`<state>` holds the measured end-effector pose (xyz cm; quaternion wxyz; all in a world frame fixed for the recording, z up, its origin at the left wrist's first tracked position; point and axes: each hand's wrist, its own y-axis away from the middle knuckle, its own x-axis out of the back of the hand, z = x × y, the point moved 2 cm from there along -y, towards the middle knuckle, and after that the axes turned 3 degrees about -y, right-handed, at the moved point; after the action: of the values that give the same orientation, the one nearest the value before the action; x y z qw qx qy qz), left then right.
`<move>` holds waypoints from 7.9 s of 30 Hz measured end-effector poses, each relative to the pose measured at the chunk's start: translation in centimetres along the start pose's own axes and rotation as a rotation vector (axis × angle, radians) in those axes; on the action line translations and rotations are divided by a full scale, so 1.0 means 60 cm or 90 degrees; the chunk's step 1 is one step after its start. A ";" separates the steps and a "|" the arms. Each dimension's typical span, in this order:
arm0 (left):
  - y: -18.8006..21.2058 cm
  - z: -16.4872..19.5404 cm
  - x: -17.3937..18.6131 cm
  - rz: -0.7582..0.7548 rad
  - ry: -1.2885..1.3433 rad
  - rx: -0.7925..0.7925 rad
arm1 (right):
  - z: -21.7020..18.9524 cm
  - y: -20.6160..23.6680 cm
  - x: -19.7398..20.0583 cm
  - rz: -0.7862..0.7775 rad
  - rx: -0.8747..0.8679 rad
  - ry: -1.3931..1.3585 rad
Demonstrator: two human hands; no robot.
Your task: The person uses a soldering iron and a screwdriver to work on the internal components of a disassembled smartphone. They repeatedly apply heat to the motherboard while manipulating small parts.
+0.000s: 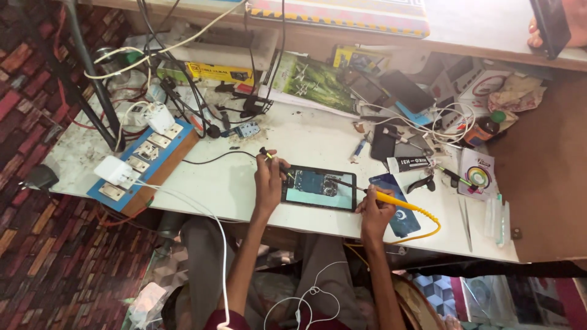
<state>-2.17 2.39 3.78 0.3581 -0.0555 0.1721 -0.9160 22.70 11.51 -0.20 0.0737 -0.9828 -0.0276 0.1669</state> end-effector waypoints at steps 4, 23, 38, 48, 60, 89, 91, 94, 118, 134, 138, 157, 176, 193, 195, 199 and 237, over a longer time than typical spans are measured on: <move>0.017 -0.013 0.007 0.043 0.055 0.013 | -0.001 -0.001 0.000 -0.006 0.015 0.023; 0.025 -0.032 0.003 0.005 -0.032 -0.068 | -0.004 -0.001 -0.002 -0.018 0.005 0.017; 0.028 -0.036 0.005 0.013 -0.020 -0.019 | -0.006 0.003 -0.003 -0.023 0.014 0.021; 0.023 -0.037 0.011 0.010 0.057 0.000 | -0.008 0.003 -0.003 -0.032 0.011 0.025; 0.022 -0.037 0.013 0.030 0.121 0.055 | -0.010 0.002 -0.007 -0.036 0.001 0.012; 0.031 -0.017 0.007 0.008 -0.063 -0.002 | 0.018 0.000 0.006 0.015 -0.043 0.050; 0.030 -0.018 0.008 0.002 -0.064 0.008 | 0.020 -0.001 0.006 0.023 -0.053 0.053; 0.030 -0.020 0.010 -0.005 -0.051 0.024 | 0.020 0.000 0.004 0.026 -0.059 0.055; 0.037 -0.033 0.006 -0.006 0.012 0.054 | 0.025 -0.007 0.011 0.074 -0.100 0.048; 0.048 -0.030 0.012 -0.028 0.076 -0.010 | 0.022 -0.006 0.010 0.030 -0.043 0.007; 0.042 -0.018 0.018 -0.034 0.127 0.029 | 0.010 -0.005 0.003 0.002 -0.020 0.006; 0.030 -0.024 0.016 0.011 0.110 0.070 | -0.035 0.011 -0.022 0.001 -0.022 0.014; 0.027 -0.016 0.010 -0.002 0.080 0.002 | -0.019 0.006 -0.010 -0.004 -0.004 0.037; 0.033 -0.026 0.005 -0.017 0.071 0.034 | 0.007 0.000 0.004 -0.008 0.014 0.000; 0.030 -0.028 0.004 -0.023 0.090 0.032 | 0.008 0.001 0.005 -0.004 0.005 0.014; 0.028 -0.030 0.003 -0.002 0.041 -0.008 | 0.004 0.001 0.003 -0.007 0.006 0.013; 0.020 -0.036 -0.009 0.115 -0.117 0.032 | -0.024 0.010 -0.015 0.019 0.011 0.103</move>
<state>-1.51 2.52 1.35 0.4549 -0.1144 0.1199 -0.8750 22.36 10.66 1.34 0.0817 -0.9927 -0.0056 0.0883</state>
